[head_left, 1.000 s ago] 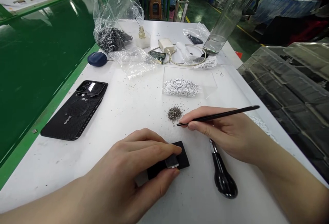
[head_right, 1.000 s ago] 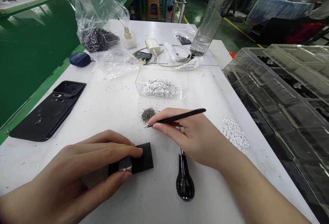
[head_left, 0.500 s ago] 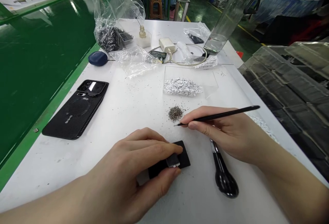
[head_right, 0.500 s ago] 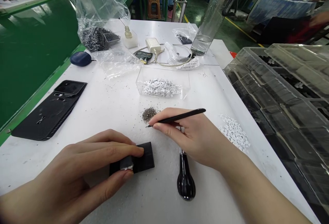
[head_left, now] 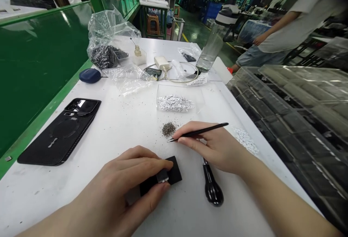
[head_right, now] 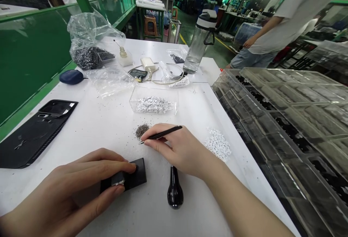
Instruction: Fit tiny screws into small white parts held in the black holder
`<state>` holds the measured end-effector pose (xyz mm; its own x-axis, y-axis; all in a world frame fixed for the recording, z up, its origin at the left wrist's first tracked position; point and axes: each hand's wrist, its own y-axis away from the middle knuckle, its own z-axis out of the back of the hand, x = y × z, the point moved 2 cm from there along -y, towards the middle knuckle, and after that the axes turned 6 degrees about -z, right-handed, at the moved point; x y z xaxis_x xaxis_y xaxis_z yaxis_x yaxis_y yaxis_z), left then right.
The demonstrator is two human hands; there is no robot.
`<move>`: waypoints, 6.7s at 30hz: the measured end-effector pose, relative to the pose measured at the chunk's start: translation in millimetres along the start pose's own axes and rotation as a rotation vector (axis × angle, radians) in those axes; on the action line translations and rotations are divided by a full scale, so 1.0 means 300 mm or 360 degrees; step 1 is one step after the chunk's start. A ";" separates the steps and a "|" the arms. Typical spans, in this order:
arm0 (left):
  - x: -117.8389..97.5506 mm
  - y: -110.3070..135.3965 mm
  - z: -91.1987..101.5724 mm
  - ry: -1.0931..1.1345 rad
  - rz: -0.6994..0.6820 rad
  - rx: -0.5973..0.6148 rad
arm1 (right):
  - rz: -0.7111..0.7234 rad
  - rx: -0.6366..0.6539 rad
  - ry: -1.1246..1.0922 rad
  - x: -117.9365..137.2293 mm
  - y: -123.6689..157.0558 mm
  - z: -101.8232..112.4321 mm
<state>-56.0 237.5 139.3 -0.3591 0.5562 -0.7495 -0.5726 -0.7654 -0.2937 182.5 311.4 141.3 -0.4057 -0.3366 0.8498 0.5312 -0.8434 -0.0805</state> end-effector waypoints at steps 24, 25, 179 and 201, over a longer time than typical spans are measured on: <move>-0.023 -0.002 0.006 0.0070 0.0010 -0.0082 | -0.0046 -0.0087 -0.0287 0.000 -0.003 0.008; -0.024 -0.003 0.007 0.0070 0.0008 -0.0074 | -0.0044 -0.0096 -0.0333 0.003 0.001 0.010; -0.039 -0.026 0.016 0.0196 -0.0021 0.0058 | 0.0150 0.0282 -0.0707 0.077 0.053 -0.010; -0.038 -0.025 0.014 0.0187 -0.0008 0.0040 | 0.0159 0.0276 -0.0693 0.074 0.048 -0.009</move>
<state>-50.7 238.2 152.6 -0.2682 0.5171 -0.8128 -0.5931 -0.7535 -0.2837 179.2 290.8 157.5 -0.0170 -0.1745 0.9845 0.6832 -0.7210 -0.1160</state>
